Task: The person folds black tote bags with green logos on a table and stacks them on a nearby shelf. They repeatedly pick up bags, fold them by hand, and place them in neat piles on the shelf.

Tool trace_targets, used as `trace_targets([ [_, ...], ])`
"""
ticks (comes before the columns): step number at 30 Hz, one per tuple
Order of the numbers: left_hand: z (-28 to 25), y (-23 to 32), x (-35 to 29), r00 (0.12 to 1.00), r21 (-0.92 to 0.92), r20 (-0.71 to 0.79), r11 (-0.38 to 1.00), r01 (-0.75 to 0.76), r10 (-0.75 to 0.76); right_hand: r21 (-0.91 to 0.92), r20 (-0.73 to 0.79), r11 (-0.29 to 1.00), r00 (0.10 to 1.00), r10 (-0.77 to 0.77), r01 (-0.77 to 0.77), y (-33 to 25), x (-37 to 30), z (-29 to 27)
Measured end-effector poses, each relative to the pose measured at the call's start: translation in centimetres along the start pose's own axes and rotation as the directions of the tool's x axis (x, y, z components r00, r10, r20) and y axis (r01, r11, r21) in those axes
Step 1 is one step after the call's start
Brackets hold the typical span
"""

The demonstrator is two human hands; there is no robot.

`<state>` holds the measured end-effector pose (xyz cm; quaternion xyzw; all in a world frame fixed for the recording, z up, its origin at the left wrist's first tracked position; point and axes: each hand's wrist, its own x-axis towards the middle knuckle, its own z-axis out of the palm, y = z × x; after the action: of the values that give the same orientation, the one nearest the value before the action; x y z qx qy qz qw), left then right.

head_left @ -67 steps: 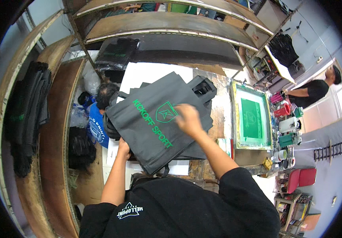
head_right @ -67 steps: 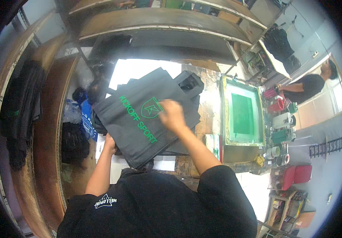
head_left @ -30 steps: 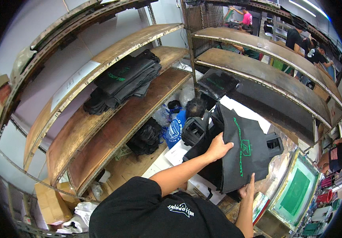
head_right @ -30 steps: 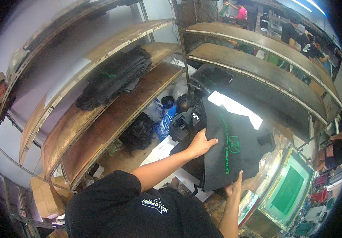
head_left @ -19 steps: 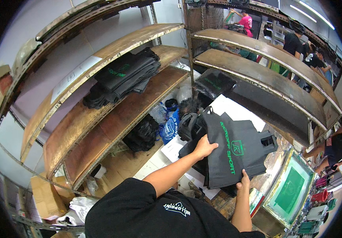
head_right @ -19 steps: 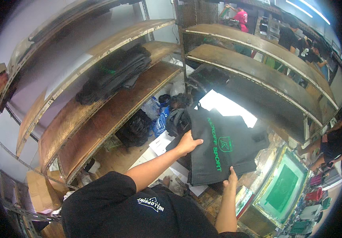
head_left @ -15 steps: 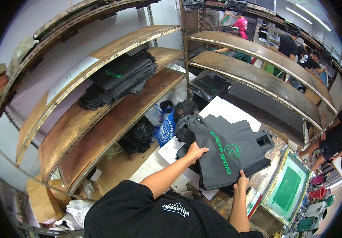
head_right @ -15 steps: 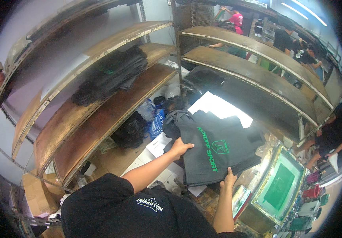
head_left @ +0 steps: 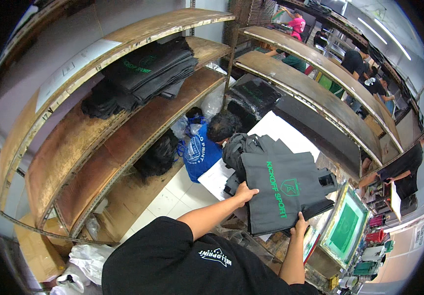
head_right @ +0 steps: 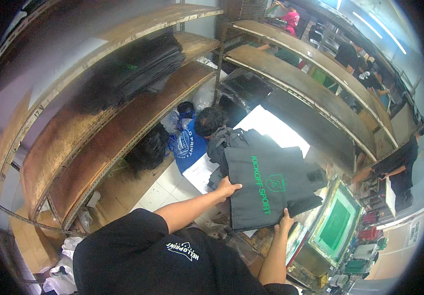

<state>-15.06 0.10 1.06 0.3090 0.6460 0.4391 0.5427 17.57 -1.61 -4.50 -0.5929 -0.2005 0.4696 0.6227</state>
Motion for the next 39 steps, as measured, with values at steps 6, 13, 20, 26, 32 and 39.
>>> trace_targets([
  [6,-0.3,2.9,-1.4,0.953,-0.014,0.098,0.958,-0.285,0.285,0.066,0.022,0.983,0.985,-0.171,0.170,-4.7,-3.3,1.2],
  [13,-1.0,7.4,-4.3,0.882,-0.143,0.179,0.898,-0.415,0.436,0.125,0.049,0.989,0.995,-0.090,0.083,-7.9,-3.8,-1.0],
  [20,-2.3,8.2,-4.0,0.856,-0.176,0.215,0.880,-0.440,0.471,0.105,-0.011,0.977,0.983,-0.186,0.186,-12.2,-10.3,3.7],
  [26,-3.9,8.3,-4.0,0.812,-0.284,0.205,0.827,-0.485,0.547,0.093,0.012,0.941,0.945,-0.327,0.325,-13.6,-13.5,5.6],
  [32,-6.5,8.8,-4.5,0.814,-0.363,0.253,0.831,-0.421,0.523,0.113,-0.038,0.948,0.955,-0.295,0.298,-13.2,-15.1,7.8],
  [39,-7.9,5.5,-1.5,0.882,-0.287,0.209,0.888,-0.358,0.423,0.115,-0.066,0.990,0.995,-0.078,0.086,-5.0,-11.7,7.1],
])
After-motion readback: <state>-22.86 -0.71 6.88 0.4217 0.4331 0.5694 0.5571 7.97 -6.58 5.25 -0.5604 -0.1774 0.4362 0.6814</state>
